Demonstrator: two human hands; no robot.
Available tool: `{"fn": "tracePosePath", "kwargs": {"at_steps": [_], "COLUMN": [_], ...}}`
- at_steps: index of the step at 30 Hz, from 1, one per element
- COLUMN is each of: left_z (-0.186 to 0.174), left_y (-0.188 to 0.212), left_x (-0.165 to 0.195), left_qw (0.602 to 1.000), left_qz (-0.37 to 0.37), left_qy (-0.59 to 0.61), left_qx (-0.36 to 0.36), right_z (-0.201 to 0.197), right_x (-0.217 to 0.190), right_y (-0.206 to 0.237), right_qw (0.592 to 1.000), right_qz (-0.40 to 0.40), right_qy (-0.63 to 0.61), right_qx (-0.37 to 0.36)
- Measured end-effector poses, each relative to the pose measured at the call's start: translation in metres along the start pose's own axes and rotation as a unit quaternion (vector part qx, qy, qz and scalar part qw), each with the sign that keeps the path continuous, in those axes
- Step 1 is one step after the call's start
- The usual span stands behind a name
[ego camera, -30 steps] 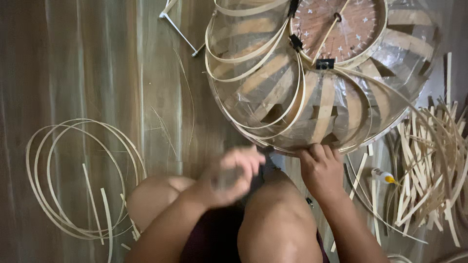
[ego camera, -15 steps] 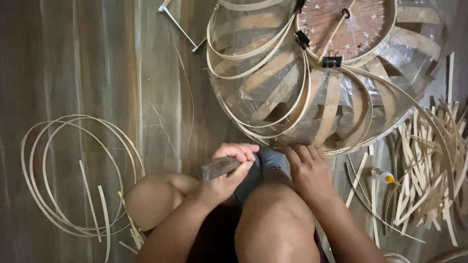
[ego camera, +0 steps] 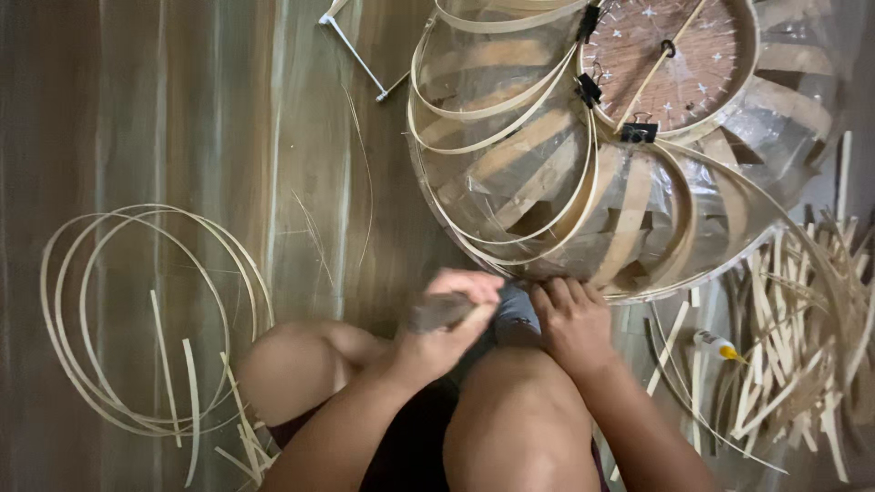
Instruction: The person attaches thin bamboo strips to a circular frame using glue and small clips.
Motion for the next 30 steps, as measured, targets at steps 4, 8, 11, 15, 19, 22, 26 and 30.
{"fn": "tracePosePath", "kwargs": {"at_steps": [4, 8, 11, 15, 19, 22, 26, 30], "left_z": [0.05, 0.038, 0.009, 0.014, 0.047, 0.05, 0.046, 0.045], "left_y": [-0.001, -0.009, -0.009, -0.007, 0.0, 0.008, 0.017, 0.02], "left_x": [0.025, 0.042, 0.044, 0.058, 0.086, 0.086, 0.069, 0.042], "left_qw": [0.976, 0.992, 0.999, 0.996, 0.972, 0.983, 0.989, 0.991], "left_qz": [0.035, 0.034, 0.012, 0.0, 0.029, -0.02, 0.02, 0.019], "left_qy": [-0.173, -0.085, 0.006, -0.039, -0.17, -0.073, -0.014, 0.01], "left_qx": [-0.13, -0.081, -0.037, -0.075, -0.158, -0.169, -0.149, -0.132], "right_z": [0.016, -0.014, -0.064, -0.108, -0.1, -0.113, -0.117, -0.107], "right_x": [0.004, -0.006, 0.003, 0.073, 0.111, 0.106, 0.119, 0.12], "right_y": [0.003, 0.018, 0.067, 0.152, 0.202, 0.217, 0.232, 0.236], "right_qw": [1.0, 0.997, 0.975, 0.933, 0.924, 0.927, 0.909, 0.874], "right_qz": [-0.005, -0.024, 0.036, 0.256, 0.348, 0.336, 0.402, 0.467], "right_qy": [-0.014, 0.013, -0.014, 0.163, 0.013, 0.076, 0.028, -0.108], "right_qx": [-0.024, 0.068, 0.219, 0.193, 0.158, 0.149, 0.104, 0.078]}}
Point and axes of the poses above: each hand's wrist, its own y-axis away from the middle knuckle, its own z-axis out of the palm, x = y × z, the point moved 10 cm from there along -y, towards the middle knuckle, and after that the axes turned 11 degrees about -z, right-handed, at the moved point
